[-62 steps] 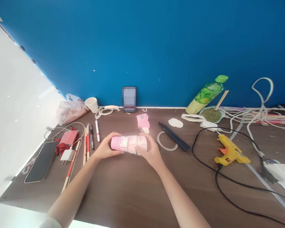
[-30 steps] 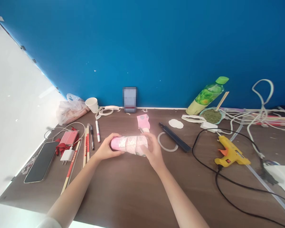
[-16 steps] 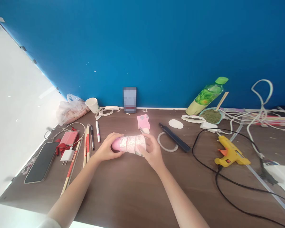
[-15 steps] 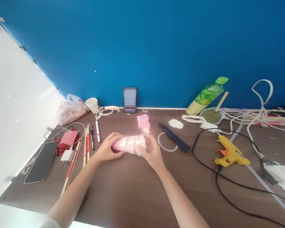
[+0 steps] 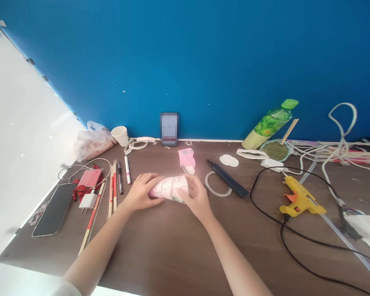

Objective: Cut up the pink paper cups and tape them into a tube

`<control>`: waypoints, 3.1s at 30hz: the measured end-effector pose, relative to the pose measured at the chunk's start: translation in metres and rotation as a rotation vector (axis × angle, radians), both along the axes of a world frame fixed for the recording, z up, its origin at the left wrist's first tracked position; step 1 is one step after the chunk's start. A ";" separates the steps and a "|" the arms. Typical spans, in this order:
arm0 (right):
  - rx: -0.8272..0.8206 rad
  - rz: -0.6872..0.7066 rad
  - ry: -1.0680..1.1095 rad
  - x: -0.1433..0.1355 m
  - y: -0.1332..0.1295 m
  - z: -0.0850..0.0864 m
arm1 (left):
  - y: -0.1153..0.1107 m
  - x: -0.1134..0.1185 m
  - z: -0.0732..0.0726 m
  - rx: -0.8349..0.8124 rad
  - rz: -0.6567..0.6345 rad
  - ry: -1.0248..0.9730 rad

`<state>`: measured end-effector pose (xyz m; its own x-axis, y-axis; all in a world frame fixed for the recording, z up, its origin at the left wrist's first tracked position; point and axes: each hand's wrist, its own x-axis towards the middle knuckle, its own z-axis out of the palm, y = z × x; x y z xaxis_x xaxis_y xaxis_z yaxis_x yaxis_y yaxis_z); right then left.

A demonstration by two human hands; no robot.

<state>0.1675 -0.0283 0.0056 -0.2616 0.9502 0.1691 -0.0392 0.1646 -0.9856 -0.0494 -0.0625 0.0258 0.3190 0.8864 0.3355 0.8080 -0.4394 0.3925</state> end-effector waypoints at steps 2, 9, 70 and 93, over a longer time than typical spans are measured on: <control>0.001 -0.005 0.002 0.000 0.000 -0.001 | -0.001 0.000 0.001 0.004 0.001 0.003; -0.012 0.024 -0.001 -0.002 0.001 -0.005 | -0.002 0.002 0.001 0.004 0.008 0.025; 0.309 0.223 -0.765 0.044 0.052 0.075 | 0.007 -0.014 -0.011 0.187 0.096 -0.236; 0.377 0.225 -0.748 0.031 0.032 0.049 | 0.005 -0.014 -0.010 0.217 0.055 -0.092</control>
